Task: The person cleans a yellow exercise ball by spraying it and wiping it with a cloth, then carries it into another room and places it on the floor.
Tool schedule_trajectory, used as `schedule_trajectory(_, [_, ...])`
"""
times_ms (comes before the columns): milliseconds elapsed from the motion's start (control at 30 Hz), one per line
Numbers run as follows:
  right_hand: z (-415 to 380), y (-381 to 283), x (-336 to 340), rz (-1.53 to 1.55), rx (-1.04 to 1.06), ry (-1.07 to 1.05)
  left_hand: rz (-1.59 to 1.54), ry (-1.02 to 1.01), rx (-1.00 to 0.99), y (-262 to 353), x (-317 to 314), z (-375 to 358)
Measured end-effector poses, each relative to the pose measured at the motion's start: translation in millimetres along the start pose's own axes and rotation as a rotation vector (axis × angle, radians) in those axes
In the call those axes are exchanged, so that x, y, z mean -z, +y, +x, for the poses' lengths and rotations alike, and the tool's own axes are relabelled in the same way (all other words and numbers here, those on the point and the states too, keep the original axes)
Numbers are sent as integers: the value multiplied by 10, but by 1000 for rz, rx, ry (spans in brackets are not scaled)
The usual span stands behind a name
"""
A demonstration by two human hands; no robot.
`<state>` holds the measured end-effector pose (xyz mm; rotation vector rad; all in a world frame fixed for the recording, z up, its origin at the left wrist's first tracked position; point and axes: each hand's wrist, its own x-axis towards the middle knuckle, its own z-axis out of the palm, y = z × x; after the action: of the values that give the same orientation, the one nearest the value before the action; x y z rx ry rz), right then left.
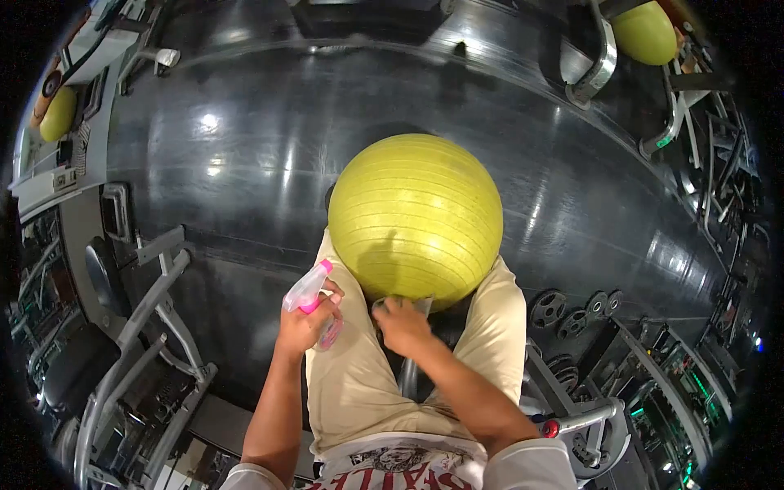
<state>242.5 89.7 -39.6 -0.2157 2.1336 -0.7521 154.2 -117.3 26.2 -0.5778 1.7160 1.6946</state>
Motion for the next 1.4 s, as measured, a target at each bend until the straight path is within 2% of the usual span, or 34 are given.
schedule_trajectory(67, [135, -5, 657, 190, -40, -1, -42, 36, 6, 72, -21, -11])
schedule_trajectory(133, [296, 99, 1202, 437, -38, 393, -53, 41, 17, 74, -6, -6])
schedule_trajectory(200, [633, 218, 1886, 498, -94, 528, -57, 50, 24, 73, 13, -5])
schedule_trajectory(267, [1125, 625, 2174, 186, -22, 797, -52, 53, 17, 79, 25, 32])
schedule_trajectory(333, [1535, 746, 2272, 185, -175, 753, -47, 70, 11, 99, 18, 42])
schedule_trajectory(433, [1909, 867, 1670, 132, -77, 584, -55, 76, 19, 108, 3, 52])
schedule_trajectory(500, [1668, 389, 1211, -379, -165, 780, -48, 82, 25, 90, 9, 47])
schedule_trajectory(567, [1219, 78, 812, -271, -151, 609, -19, 83, 20, 57, 21, 50])
schedule_trajectory(633, [751, -22, 479, -310, -34, 606, -29, 70, 37, 98, 22, 48])
schedule_trajectory(700, [432, 31, 167, -226, -119, 379, -8, 51, 52, 135, 18, 41])
schedule_trajectory(867, [-148, 116, -151, -263, -104, 140, 17, 32, 10, 23, 48, 21])
schedule_trajectory(900, [-183, 40, -16, -145, -172, -2, 9, 44, 2, 20, 40, -2])
schedule_trajectory(1000, [-133, 13, 556, 141, -179, 110, -5, 87, 0, 14, 50, 1])
schedule_trajectory(1100, [253, 147, 1357, 454, -110, 505, -62, 105, 15, 43, 26, 5])
schedule_trajectory(1200, [918, 420, 1978, 205, -99, 791, -56, 99, 20, 9, 47, 56])
schedule_trajectory(1233, [1176, 493, 2079, 169, -132, 812, -48, 53, 48, -24, 71, 87])
schedule_trajectory(1333, [1630, 663, 1686, -88, -129, 763, -173, 148, 23, 70, 13, 84])
schedule_trajectory(1400, [1748, 554, 1298, -297, -110, 731, -161, 139, 21, 45, 39, 84])
